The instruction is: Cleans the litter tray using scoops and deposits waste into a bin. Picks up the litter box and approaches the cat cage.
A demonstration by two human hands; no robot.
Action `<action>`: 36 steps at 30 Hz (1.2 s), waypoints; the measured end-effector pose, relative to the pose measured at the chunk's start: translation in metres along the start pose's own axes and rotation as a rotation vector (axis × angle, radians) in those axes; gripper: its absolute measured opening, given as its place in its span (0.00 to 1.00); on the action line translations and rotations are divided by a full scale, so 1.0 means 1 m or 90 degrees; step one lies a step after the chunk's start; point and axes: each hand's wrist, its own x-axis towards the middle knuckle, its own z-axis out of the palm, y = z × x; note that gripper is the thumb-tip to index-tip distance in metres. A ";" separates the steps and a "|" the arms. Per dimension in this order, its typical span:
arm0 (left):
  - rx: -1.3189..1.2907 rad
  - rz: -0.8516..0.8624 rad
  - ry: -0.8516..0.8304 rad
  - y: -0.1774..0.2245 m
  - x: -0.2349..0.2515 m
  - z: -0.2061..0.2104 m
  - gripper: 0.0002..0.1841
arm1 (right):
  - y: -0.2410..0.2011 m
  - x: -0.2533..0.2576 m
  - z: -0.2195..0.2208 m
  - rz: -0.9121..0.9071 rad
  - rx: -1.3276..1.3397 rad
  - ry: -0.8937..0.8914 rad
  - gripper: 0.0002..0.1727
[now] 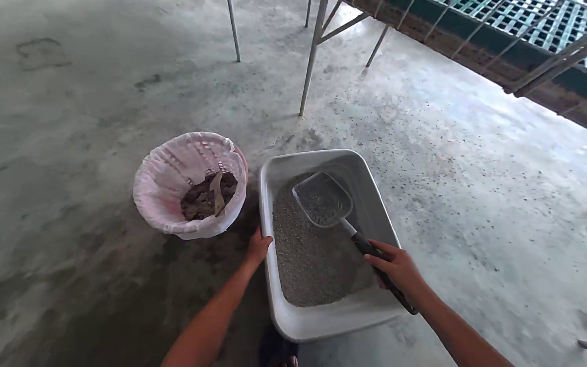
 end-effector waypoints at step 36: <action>0.074 -0.134 0.056 -0.024 -0.049 0.011 0.26 | 0.062 0.078 -0.045 0.162 -0.084 0.201 0.16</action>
